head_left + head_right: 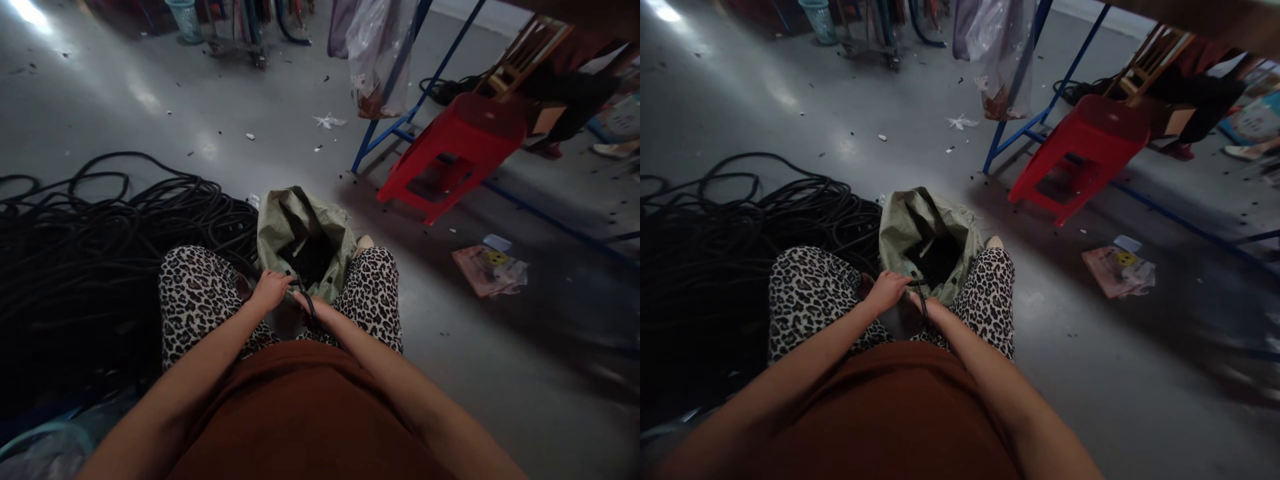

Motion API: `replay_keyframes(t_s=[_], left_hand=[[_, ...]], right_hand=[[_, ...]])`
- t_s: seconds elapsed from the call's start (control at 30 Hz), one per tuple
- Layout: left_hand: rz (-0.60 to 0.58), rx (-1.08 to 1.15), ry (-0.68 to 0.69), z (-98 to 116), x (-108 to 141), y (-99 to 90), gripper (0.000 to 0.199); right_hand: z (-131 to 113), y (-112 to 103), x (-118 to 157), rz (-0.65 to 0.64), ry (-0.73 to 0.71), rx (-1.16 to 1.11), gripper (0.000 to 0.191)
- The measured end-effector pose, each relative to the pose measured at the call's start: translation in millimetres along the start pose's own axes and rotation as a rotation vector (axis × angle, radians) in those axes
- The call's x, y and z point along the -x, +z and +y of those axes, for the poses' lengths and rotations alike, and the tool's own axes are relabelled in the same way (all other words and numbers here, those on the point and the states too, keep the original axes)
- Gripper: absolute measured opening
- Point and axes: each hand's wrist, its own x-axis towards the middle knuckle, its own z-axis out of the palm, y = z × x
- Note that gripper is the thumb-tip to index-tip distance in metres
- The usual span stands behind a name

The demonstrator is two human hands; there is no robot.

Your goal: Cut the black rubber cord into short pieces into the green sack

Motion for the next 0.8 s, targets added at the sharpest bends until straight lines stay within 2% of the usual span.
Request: replay_keyframes(t_s=[0.23,0.37,0.57,0.8], left_hand=[[0.011,0.024,-0.029,-0.6,-1.6,2.9,0.033],[0.015,0.023,-0.032,-1.8,-2.1,6.1,0.034],[0.008,0.015,-0.021,-3.0,-2.5,8.4,0.033],[0.04,0.072,-0.033,-3.7,-3.6,9.0,0.032]], right_hand=[[-10.2,2.0,9.3,-0.007,0.077,0.033,0.03],[-11.7,0.3,13.8,-0.043,0.073,0.024,0.03],[-14.3,1.5,17.7,-0.041,0.127,0.051,0.028],[-17.4,0.7,21.3,-0.024,0.119,0.086,0.024]])
